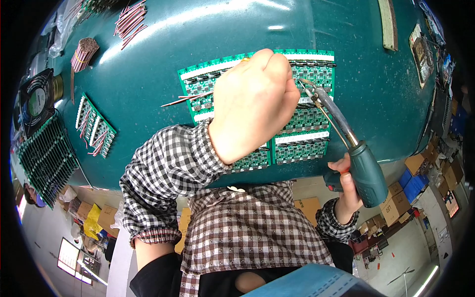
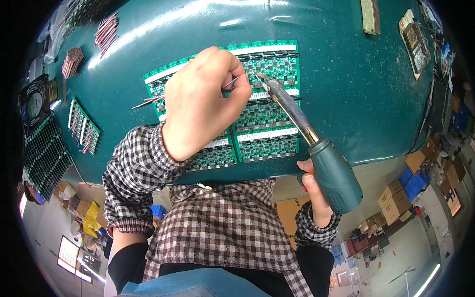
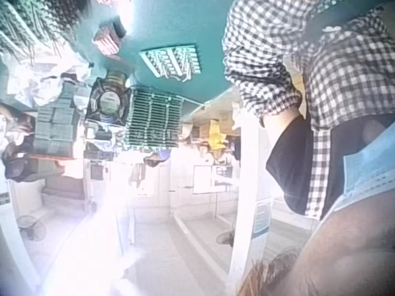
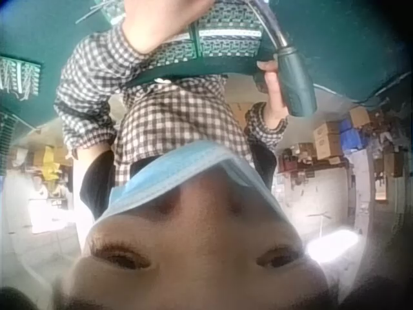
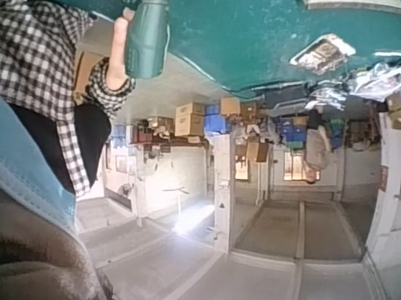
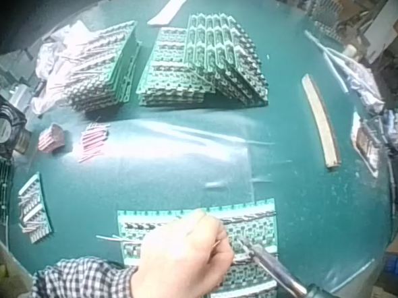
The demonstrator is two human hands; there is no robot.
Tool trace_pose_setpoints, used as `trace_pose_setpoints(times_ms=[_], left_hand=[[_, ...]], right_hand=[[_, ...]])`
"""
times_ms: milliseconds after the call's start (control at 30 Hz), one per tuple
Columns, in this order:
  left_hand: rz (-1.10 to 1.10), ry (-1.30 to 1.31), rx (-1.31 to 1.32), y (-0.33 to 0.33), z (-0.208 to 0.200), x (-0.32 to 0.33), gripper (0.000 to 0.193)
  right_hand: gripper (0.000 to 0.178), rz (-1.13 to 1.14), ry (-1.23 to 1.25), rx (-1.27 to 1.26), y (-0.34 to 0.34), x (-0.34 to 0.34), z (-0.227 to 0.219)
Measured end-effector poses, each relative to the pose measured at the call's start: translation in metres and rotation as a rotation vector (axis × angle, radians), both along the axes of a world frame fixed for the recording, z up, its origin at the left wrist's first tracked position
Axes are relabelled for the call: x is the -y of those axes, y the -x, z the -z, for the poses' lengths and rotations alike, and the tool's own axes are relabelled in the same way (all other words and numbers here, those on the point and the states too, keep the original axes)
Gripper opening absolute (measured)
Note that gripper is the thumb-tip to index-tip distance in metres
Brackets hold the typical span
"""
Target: The person solders electronic components and small wire bundles onto printed circuit boards using a soldering iron and tweezers.
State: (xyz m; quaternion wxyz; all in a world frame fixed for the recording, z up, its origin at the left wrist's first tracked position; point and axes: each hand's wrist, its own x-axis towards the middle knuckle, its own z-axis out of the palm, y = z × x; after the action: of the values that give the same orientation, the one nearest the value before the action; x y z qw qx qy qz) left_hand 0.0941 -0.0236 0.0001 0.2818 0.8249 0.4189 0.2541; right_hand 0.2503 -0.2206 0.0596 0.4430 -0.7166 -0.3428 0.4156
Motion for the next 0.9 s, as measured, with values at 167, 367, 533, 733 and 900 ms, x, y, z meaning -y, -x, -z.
trace_pose_setpoints(times_ms=[167,367,533,733,900], left_hand=[[-0.004,-0.006,-0.005,0.0003,0.0006,0.0006,0.014],[-0.015,-0.022,0.013,0.0004,0.0032,0.0023,0.014],[-0.014,-0.024,0.002,0.0007,0.0044,0.0021,0.014],[-0.005,-0.023,-0.006,-0.0012,0.0029,0.0022,0.013],[-0.006,-0.014,0.001,0.0008,0.0021,0.0023,0.013]], right_hand=[[0.041,-0.018,-0.084,-0.031,-0.0001,-0.0018,0.0040],[0.040,-0.007,-0.094,-0.026,0.0010,-0.0015,0.0044],[0.039,-0.004,-0.081,-0.016,0.0008,-0.0020,0.0044],[0.039,0.011,-0.066,-0.020,0.0018,-0.0037,0.0025],[0.039,-0.001,-0.053,0.000,0.0030,-0.0043,0.0021]])
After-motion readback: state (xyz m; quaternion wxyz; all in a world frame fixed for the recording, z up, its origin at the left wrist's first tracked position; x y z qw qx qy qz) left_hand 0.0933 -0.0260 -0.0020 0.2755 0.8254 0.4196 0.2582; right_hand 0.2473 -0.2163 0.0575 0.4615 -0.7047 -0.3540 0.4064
